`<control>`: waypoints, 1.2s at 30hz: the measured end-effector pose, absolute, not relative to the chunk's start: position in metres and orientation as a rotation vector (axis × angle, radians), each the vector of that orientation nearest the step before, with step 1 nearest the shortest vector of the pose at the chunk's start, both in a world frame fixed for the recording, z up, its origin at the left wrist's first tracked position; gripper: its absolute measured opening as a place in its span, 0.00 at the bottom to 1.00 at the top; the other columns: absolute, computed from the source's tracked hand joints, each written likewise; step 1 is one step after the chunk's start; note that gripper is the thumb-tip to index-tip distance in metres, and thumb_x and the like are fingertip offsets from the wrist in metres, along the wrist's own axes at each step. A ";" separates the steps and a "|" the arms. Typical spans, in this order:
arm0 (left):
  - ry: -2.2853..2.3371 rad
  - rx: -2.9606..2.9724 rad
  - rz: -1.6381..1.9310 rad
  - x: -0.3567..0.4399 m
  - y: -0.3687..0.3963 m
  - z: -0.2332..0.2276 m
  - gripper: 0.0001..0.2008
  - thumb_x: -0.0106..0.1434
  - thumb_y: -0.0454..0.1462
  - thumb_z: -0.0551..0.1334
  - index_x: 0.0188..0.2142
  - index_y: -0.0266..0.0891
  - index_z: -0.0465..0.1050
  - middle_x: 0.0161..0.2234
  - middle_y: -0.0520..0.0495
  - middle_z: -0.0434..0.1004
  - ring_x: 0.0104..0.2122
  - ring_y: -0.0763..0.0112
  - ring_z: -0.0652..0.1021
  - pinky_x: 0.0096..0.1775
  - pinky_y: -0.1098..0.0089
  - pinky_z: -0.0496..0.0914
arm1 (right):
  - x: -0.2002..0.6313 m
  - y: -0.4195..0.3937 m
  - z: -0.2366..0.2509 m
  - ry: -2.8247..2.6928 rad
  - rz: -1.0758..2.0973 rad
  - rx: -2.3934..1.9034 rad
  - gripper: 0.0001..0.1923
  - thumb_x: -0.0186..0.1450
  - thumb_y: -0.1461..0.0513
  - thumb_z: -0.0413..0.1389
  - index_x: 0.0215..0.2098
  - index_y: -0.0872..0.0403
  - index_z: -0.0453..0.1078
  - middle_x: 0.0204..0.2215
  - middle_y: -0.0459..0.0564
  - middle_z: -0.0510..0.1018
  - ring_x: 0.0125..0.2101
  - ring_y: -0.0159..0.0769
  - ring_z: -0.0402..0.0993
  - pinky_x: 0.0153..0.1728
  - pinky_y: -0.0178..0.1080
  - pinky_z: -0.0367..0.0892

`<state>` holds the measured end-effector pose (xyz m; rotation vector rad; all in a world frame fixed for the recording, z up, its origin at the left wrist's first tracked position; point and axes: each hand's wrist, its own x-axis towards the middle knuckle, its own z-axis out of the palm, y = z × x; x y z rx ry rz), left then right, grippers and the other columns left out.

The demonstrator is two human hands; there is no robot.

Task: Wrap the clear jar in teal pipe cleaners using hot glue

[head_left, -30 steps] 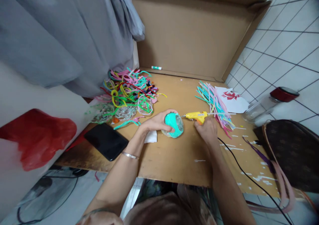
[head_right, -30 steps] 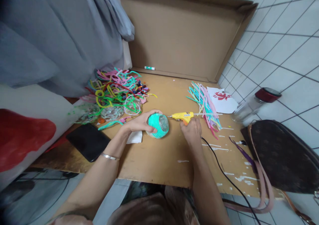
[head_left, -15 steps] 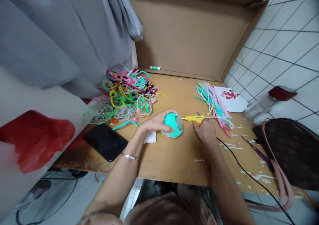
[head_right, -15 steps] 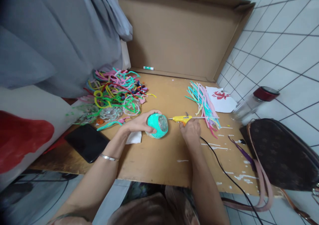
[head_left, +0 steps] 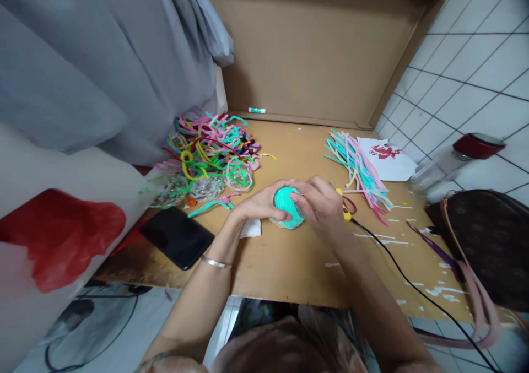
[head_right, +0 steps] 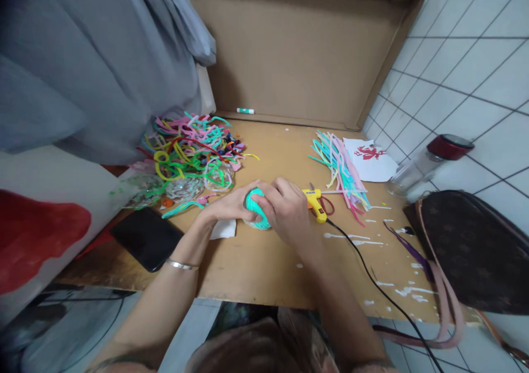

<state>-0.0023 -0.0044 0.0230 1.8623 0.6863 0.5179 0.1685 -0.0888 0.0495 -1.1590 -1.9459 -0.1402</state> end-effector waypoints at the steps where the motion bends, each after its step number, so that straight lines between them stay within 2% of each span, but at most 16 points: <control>1: 0.688 1.853 0.514 -0.002 -0.005 0.023 0.36 0.43 0.38 0.69 0.54 0.38 0.64 0.44 0.47 0.72 0.41 0.64 0.73 0.44 0.64 0.70 | 0.167 -0.087 0.050 -1.943 -0.111 -1.151 0.13 0.71 0.59 0.49 0.41 0.52 0.76 0.30 0.50 0.73 0.32 0.35 0.70 0.35 0.37 0.65; 4: 0.701 1.842 0.505 -0.002 -0.004 0.022 0.37 0.43 0.38 0.70 0.54 0.38 0.63 0.44 0.48 0.72 0.42 0.64 0.72 0.45 0.64 0.70 | 0.170 -0.086 0.046 -1.859 0.022 -1.143 0.14 0.71 0.61 0.49 0.36 0.53 0.76 0.30 0.49 0.75 0.32 0.34 0.72 0.35 0.36 0.66; 9: 0.680 1.792 0.516 -0.002 -0.002 0.019 0.36 0.42 0.38 0.70 0.52 0.39 0.63 0.44 0.48 0.71 0.41 0.66 0.72 0.46 0.65 0.69 | 0.180 -0.088 0.035 -1.585 0.427 -1.181 0.09 0.65 0.58 0.55 0.36 0.53 0.76 0.33 0.49 0.80 0.34 0.34 0.75 0.35 0.37 0.70; 14: 0.683 1.760 0.499 -0.003 -0.002 0.020 0.36 0.42 0.37 0.70 0.52 0.40 0.62 0.44 0.48 0.71 0.41 0.66 0.72 0.44 0.66 0.69 | 0.185 -0.083 0.023 -1.330 0.837 -1.186 0.12 0.57 0.55 0.61 0.35 0.54 0.76 0.26 0.48 0.80 0.26 0.32 0.74 0.29 0.35 0.70; 23: 0.670 1.729 0.482 -0.004 -0.004 0.023 0.36 0.43 0.37 0.70 0.53 0.40 0.61 0.44 0.48 0.70 0.41 0.67 0.71 0.44 0.67 0.67 | 0.190 -0.083 0.021 -1.502 0.618 -1.255 0.09 0.59 0.59 0.57 0.33 0.54 0.79 0.22 0.44 0.72 0.22 0.28 0.64 0.23 0.32 0.60; 28: 0.677 1.724 0.471 -0.004 -0.004 0.024 0.37 0.43 0.37 0.70 0.52 0.39 0.61 0.44 0.48 0.69 0.41 0.67 0.71 0.44 0.68 0.67 | 0.190 -0.084 0.020 -1.552 0.579 -1.260 0.10 0.60 0.59 0.57 0.33 0.54 0.79 0.22 0.44 0.72 0.21 0.28 0.61 0.23 0.32 0.57; 36: 0.672 1.713 0.460 -0.004 -0.005 0.025 0.36 0.42 0.38 0.70 0.52 0.41 0.61 0.44 0.49 0.69 0.41 0.67 0.70 0.43 0.68 0.67 | 0.191 -0.082 0.018 -1.616 0.503 -1.257 0.10 0.61 0.60 0.55 0.33 0.53 0.79 0.22 0.44 0.72 0.21 0.28 0.60 0.24 0.33 0.56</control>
